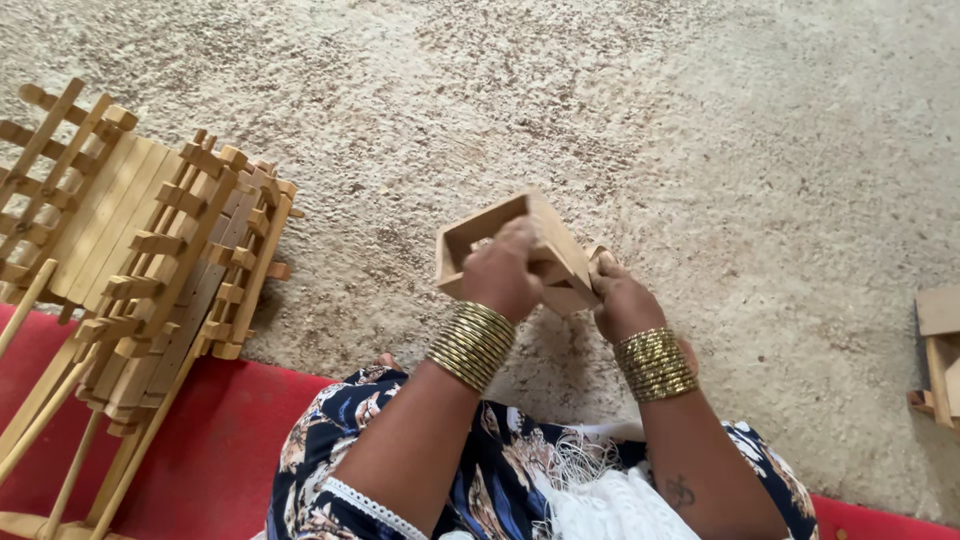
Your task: The person assembles a small wooden stool by hand, fitting the legs into the seat frame and pressing them into place. They repeatedly rotate and adjust the stool to check the fit of each leg.
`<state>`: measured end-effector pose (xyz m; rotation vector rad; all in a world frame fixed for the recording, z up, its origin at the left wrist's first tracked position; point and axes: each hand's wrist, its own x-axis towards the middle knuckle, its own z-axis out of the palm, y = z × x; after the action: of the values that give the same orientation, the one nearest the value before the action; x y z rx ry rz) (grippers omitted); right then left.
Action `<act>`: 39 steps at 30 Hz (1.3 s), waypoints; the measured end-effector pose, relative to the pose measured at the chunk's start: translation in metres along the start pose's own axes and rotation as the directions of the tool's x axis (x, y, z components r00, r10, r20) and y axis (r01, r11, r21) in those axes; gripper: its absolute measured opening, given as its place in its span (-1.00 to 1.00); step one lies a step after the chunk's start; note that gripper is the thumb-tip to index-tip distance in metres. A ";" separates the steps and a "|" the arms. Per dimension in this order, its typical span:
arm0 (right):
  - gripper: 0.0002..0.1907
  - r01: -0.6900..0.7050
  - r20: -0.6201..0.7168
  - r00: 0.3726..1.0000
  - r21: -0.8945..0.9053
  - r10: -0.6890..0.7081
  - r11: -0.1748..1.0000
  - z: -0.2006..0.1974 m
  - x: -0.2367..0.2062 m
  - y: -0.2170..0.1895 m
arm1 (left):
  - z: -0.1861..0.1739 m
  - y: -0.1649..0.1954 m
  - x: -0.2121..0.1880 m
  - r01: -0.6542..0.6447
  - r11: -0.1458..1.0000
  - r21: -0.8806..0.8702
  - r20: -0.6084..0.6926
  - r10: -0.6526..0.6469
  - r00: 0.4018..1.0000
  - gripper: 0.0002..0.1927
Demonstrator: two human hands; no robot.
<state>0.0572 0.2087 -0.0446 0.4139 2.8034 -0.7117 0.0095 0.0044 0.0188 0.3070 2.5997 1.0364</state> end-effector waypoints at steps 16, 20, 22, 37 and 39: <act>-0.63 0.093 0.000 0.995 -0.236 -0.095 0.967 0.006 0.011 0.021 | 0.015 0.009 -0.008 -0.210 0.961 0.179 -0.113 0.233 0.966 -0.57; -0.60 0.095 -0.032 0.994 -0.213 -0.104 0.972 -0.002 -0.003 -0.003 | -0.001 -0.009 0.006 -0.147 0.986 0.084 -0.146 0.158 0.977 -0.44; -0.67 0.122 -0.030 0.990 -0.296 -0.137 0.947 -0.006 -0.003 -0.011 | 0.000 -0.011 0.007 -0.186 0.975 0.120 -0.151 0.203 0.967 -0.41; -0.78 -0.019 -0.035 0.999 -0.112 0.015 0.994 0.020 0.033 0.052 | 0.017 0.004 -0.006 -0.384 0.890 0.247 -0.089 0.415 0.905 -0.45; -0.74 0.049 -0.148 0.988 0.015 -0.046 0.999 0.019 0.034 0.054 | 0.014 -0.002 -0.001 -0.361 0.903 0.232 -0.103 0.392 0.914 -0.43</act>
<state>0.0457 0.2524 -0.0934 0.4205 2.9570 -0.7462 0.0152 0.0114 0.0080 0.8474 2.8591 0.9299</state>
